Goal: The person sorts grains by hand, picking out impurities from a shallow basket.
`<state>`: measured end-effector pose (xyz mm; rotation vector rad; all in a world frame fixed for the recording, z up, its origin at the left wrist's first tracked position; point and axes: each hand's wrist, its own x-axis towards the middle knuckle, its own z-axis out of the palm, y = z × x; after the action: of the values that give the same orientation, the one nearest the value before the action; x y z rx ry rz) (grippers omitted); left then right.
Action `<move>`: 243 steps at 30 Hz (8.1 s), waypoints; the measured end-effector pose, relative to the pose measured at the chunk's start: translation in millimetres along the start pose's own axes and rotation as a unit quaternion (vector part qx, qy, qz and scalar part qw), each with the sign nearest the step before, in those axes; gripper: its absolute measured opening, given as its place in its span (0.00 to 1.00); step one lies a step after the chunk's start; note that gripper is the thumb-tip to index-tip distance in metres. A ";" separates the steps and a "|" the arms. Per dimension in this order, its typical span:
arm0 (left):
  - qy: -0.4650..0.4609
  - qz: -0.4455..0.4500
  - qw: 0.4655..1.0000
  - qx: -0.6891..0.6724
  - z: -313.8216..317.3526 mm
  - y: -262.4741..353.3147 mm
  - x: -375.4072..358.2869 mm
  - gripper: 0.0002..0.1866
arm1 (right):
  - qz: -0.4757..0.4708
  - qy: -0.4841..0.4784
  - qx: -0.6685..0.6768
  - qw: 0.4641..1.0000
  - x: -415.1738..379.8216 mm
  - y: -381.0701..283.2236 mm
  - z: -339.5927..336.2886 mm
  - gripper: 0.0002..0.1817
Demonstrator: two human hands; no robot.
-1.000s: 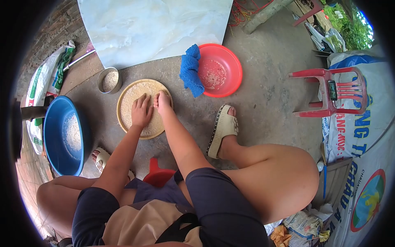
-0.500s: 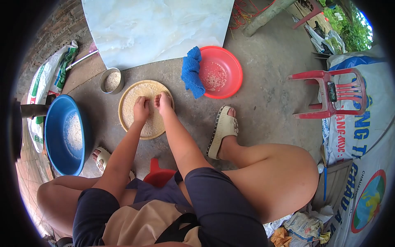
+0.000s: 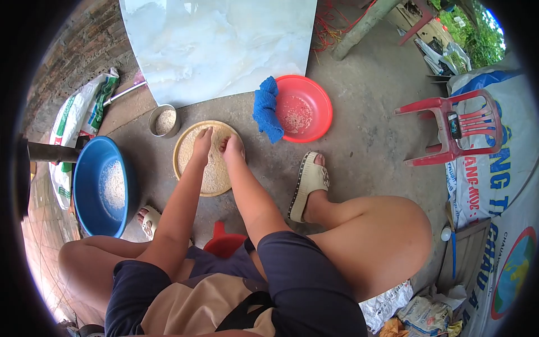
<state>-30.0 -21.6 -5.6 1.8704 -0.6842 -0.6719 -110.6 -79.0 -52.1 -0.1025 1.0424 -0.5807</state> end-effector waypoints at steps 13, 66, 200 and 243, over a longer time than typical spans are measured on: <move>-0.244 -0.140 0.731 -0.621 -54.8 230.9 74.3 0.17 | -0.636 0.026 -0.490 0.595 -165.8 -117.6 222.9 0.15; -0.301 -0.363 0.851 -0.231 -178.4 157.2 32.8 0.19 | -0.465 -0.191 -0.796 0.337 -47.0 6.9 -17.0 0.06; -0.279 -0.367 0.866 -0.194 -182.4 142.4 37.1 0.24 | -0.620 -0.252 -0.416 0.616 -152.5 -25.2 146.4 0.04; -0.322 -0.324 0.889 -0.043 -148.6 180.4 11.9 0.14 | 0.121 -0.203 0.024 0.971 -124.2 9.2 135.7 0.12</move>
<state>54.6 -1.9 211.7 1.7772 -0.3969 -1.7794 -39.1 -34.8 111.9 -0.0479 0.6304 -0.3421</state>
